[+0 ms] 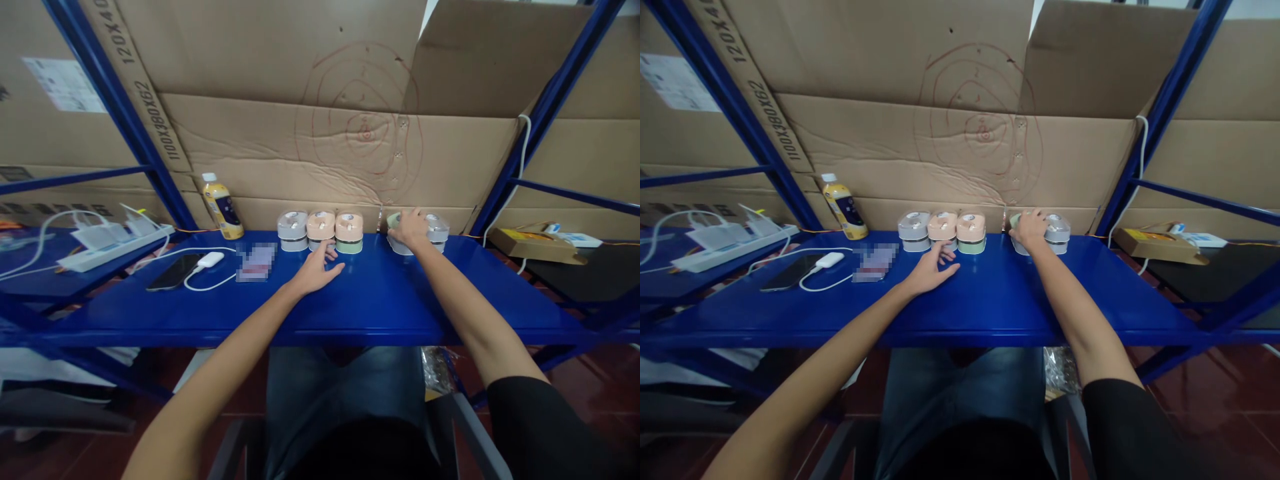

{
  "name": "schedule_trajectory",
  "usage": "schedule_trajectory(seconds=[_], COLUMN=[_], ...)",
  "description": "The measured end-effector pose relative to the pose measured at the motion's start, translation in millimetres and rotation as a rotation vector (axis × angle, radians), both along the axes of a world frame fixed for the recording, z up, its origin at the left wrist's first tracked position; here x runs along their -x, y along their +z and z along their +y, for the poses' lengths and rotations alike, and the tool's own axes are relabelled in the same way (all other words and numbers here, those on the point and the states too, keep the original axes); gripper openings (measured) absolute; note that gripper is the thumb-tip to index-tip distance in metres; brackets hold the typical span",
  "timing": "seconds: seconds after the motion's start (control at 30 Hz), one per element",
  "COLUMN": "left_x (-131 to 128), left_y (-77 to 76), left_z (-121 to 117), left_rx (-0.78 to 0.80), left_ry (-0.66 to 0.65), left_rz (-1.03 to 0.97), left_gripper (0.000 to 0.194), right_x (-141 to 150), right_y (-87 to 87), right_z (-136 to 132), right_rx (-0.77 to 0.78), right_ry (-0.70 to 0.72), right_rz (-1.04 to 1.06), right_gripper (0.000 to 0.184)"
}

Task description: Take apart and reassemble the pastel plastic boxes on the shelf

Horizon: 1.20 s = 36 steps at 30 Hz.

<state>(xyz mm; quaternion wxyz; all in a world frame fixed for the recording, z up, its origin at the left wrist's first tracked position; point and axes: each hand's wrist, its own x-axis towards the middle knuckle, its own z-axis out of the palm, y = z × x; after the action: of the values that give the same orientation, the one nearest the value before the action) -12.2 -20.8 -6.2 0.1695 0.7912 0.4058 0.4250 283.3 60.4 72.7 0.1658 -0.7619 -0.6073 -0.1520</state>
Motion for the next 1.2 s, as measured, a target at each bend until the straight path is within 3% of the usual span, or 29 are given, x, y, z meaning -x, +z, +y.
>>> schedule_trajectory(seconds=[0.2, 0.43, 0.67, 0.87, 0.97, 1.03, 1.1, 1.2], left_x=[0, 1, 2, 1, 1, 1, 2, 4], left_y=[1.2, -1.0, -0.8, -0.2, -0.9, -1.4, -1.5, -0.9], left_z=[-1, 0, 0, 0, 0, 1, 2, 2], left_rx=[0.011, 0.014, 0.02, 0.026, 0.01, 0.0, -0.009, -0.026], left_ry=[0.004, -0.001, -0.01, -0.006, -0.01, -0.01, -0.008, -0.002], left_rz=[0.046, 0.089, 0.099, 0.108, 0.102, 0.097, 0.095, 0.097], left_gripper=[0.06, 0.06, 0.059, 0.057, 0.056, 0.054, 0.052, 0.048], right_x=[-1, -14, -23, -21, -4, 18, 45, 83], right_y=[-4.5, -4.7, -14.3, -7.1, -5.1, -7.9, -14.3, -25.9], right_z=[8, 11, 16, 0, -16, -25, -29, -28], right_rx=[-0.001, 0.009, -0.07, -0.219, -0.256, -0.217, -0.149, -0.082], right_ry=[0.001, 0.008, 0.077, 0.151, 0.305, 0.525, 0.75, 0.825], right_rz=[-0.155, -0.194, -0.125, -0.029, -0.022, -0.051, -0.102, -0.122], right_gripper=[0.07, 0.073, 0.067, 0.061, 0.056, 0.057, 0.069, 0.082])
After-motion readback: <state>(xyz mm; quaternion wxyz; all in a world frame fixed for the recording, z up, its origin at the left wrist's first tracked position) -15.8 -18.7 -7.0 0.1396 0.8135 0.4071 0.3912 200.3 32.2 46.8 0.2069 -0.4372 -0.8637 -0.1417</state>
